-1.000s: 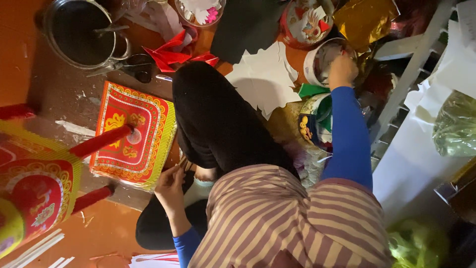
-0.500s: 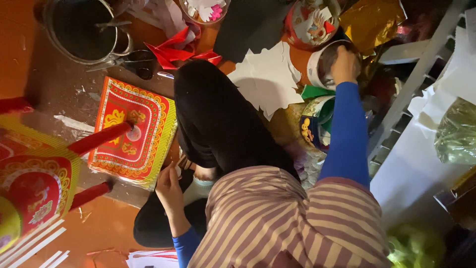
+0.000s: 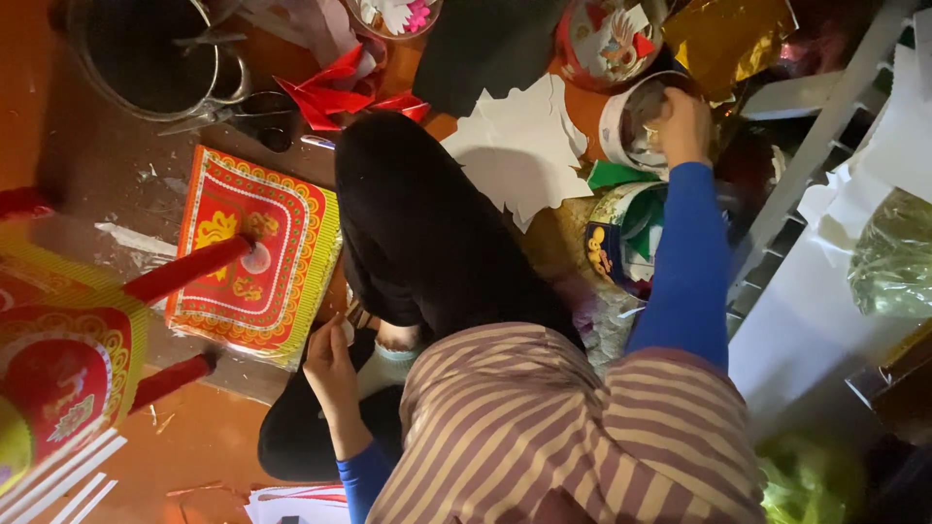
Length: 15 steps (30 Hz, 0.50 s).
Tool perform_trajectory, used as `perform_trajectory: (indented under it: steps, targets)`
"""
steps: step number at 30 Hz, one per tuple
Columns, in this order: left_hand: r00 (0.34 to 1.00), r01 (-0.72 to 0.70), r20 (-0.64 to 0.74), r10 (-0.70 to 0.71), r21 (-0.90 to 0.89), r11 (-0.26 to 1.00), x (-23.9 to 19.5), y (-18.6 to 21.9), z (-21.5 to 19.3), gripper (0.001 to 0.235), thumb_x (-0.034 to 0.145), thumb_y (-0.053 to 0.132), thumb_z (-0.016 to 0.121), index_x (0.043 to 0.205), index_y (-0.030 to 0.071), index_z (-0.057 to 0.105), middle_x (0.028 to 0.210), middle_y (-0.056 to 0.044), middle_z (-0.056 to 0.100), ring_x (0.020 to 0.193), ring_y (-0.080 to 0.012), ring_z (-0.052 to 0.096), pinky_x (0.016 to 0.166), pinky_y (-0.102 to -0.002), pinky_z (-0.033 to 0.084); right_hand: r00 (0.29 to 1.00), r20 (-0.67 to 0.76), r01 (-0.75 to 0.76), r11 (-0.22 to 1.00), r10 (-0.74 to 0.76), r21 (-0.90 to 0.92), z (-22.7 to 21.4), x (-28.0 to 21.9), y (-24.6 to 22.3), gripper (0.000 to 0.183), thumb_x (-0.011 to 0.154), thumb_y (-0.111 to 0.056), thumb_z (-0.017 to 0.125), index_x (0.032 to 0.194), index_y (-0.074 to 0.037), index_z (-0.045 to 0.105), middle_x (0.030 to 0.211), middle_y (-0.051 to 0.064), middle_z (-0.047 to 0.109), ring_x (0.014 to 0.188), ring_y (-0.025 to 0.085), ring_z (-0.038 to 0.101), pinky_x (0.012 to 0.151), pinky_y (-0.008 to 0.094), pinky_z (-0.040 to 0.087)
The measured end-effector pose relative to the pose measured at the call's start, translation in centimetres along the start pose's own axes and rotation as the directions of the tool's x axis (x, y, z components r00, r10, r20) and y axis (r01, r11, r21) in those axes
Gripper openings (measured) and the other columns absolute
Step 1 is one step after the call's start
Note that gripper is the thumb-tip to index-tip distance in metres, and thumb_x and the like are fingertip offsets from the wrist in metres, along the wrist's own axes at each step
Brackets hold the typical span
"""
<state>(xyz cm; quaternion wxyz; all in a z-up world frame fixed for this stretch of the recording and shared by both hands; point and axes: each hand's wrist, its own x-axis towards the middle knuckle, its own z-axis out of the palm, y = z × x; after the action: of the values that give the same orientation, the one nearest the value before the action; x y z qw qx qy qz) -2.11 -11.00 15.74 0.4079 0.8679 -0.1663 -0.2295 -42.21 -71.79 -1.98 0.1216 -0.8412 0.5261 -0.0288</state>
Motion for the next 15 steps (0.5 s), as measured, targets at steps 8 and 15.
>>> perform_trajectory:
  steps: [8, 15]
  targets:
    - [0.998, 0.055, 0.012, -0.055, -0.011, 0.998, -0.2, -0.7, 0.4, 0.027, 0.114, 0.012, 0.058, 0.128, 0.002, 0.078, 0.123, -0.014, 0.075, 0.115, -0.0247, 0.073, 0.101, -0.036, 0.058, 0.967, 0.168, -0.126, 0.935, 0.190, -0.332, 1.0, 2.5, -2.5, 0.017, 0.096, 0.000, 0.060, 0.107, -0.003, 0.072, 0.097, 0.031, 0.079, 0.089, 0.055, 0.076, 0.074, 0.065, 0.060]
    - [0.997, 0.077, 0.017, -0.076, -0.048, 0.996, 0.0, 0.2, 0.2, 0.026, 0.114, 0.011, 0.057, 0.127, 0.004, 0.079, 0.121, -0.013, 0.075, 0.114, -0.0237, 0.074, 0.100, -0.035, 0.058, 0.999, 0.031, 0.031, 0.948, -0.022, -0.318, -0.1, 2.0, -2.6, 0.005, 0.098, -0.009, 0.071, 0.096, -0.012, 0.075, 0.086, 0.019, 0.075, 0.077, 0.046, 0.074, 0.060, 0.059, 0.057]
